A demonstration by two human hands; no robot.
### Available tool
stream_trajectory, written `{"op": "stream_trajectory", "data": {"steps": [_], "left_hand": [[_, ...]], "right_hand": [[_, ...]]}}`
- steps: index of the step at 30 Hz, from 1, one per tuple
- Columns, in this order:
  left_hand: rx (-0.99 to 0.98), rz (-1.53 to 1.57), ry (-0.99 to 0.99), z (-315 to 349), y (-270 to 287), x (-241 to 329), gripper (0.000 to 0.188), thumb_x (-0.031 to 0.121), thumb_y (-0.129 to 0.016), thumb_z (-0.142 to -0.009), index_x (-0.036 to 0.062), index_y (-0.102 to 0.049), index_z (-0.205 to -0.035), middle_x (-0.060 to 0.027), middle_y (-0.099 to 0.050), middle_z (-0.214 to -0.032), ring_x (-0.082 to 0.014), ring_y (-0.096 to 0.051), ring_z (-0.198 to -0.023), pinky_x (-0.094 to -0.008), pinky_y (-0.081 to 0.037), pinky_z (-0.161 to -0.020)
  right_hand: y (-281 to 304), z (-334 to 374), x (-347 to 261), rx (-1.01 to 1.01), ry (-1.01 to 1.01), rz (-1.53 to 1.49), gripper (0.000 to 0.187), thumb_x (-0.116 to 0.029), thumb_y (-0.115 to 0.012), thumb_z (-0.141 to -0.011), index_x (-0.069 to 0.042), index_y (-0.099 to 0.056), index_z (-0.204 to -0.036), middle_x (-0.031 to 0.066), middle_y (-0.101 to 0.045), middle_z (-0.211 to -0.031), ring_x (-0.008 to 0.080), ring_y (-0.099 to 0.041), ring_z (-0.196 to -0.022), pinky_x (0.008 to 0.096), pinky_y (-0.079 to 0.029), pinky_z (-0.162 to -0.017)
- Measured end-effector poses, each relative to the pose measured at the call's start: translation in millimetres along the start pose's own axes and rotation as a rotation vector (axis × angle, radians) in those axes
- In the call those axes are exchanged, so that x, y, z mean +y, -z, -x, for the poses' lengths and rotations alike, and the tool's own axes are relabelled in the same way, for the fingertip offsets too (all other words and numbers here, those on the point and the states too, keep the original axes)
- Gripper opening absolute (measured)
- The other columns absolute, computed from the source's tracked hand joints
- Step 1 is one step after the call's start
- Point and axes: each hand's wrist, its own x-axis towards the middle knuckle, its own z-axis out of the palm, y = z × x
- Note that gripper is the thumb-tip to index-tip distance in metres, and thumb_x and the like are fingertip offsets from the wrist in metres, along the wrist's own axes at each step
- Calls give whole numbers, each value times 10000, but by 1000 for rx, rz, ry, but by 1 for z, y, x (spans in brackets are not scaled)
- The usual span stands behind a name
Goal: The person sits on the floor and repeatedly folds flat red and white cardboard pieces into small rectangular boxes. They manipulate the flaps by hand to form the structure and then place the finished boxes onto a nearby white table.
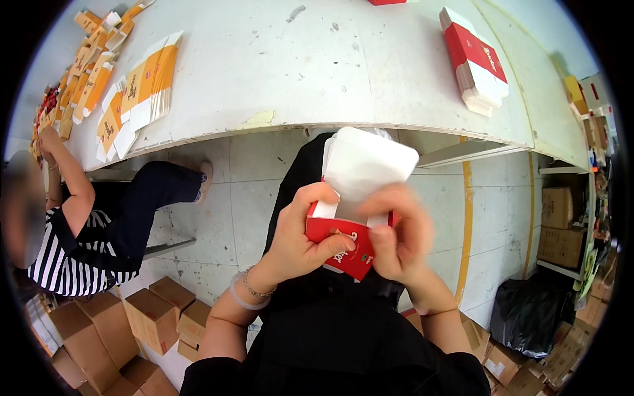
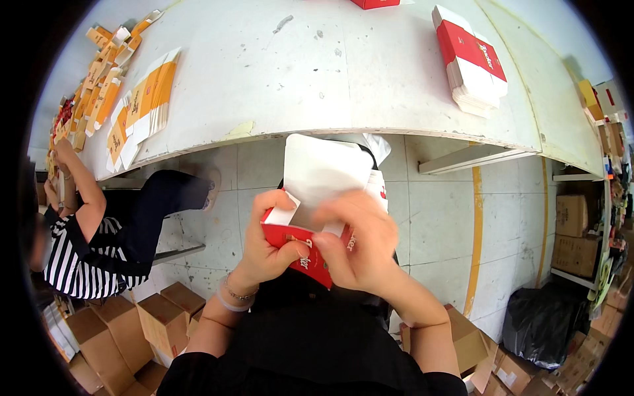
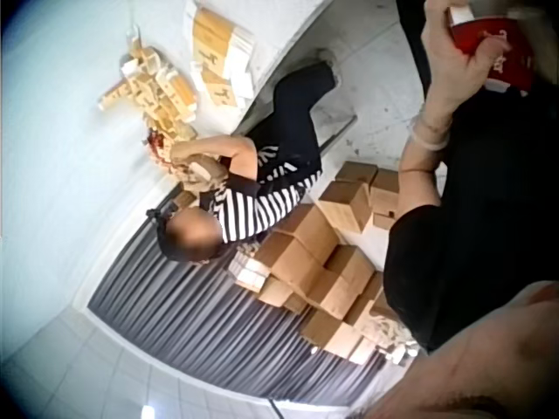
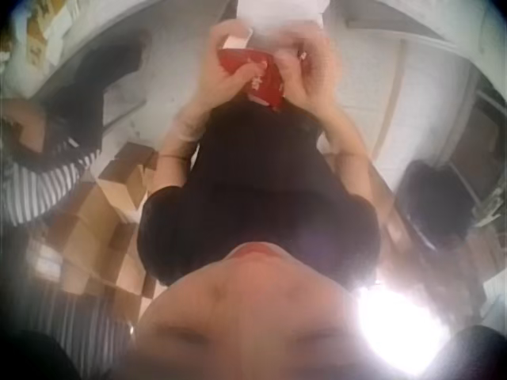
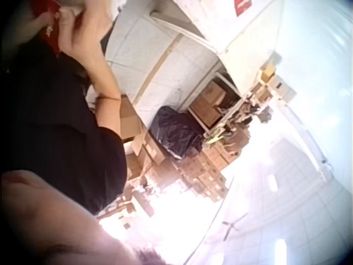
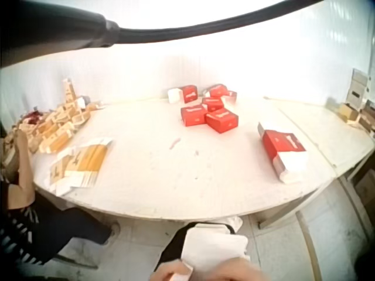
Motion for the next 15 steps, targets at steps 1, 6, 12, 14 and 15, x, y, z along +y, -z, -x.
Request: {"op": "stream_trajectory", "data": {"steps": [1, 6, 12, 14, 15], "left_hand": [[-29, -54, -72, -3, 4, -1, 633, 405, -828, -729, 92, -497, -1169, -107, -591, -943, -247, -602, -751, -302, -495, -641], [-203, -196, -196, -18, 20, 5, 700, 400, -866, -666, 59, -507, -1162, -129, -594, -973, -277, -614, -779, -324, -510, -670], [-49, -137, 58, -15, 19, 5, 988, 386, -873, -667, 24, -287, -1375, -178, -612, -1069, -279, -651, -914, -350, -529, -792], [-80, -88, 79, -15, 19, 4, 1032, 381, -859, -694, 19, -220, -1419, -194, -604, -1093, -269, -649, -943, -358, -529, -807], [-71, -84, 77, -14, 19, 5, 1021, 377, -852, -704, 20, -221, -1424, -192, -603, -1095, -266, -649, -941, -357, -529, -805]], "right_hand": [[-4, -11, -3, 262, 43, -70, 623, -402, -551, -955, 24, -359, -1367, 214, -490, -1333, 360, -472, -1275, 460, -437, -1011], [22, -42, -7, 267, -515, -960, 601, -448, -327, -1037, 69, -530, -1267, 198, -590, -1252, 294, -536, -1218, 455, -429, -1028], [9, -32, -20, -26, -326, -316, 281, -73, -636, -906, -55, -674, -1183, 178, -624, -1249, 259, -643, -1085, 329, -513, -895], [5, -29, -17, 29, -318, -259, 300, -31, -642, -888, -69, -676, -1183, 180, -628, -1236, 262, -653, -1067, 327, -527, -870], [5, -29, -17, 28, -297, -223, 299, -22, -641, -884, -64, -677, -1178, 175, -632, -1231, 263, -654, -1061, 327, -528, -869]]}}
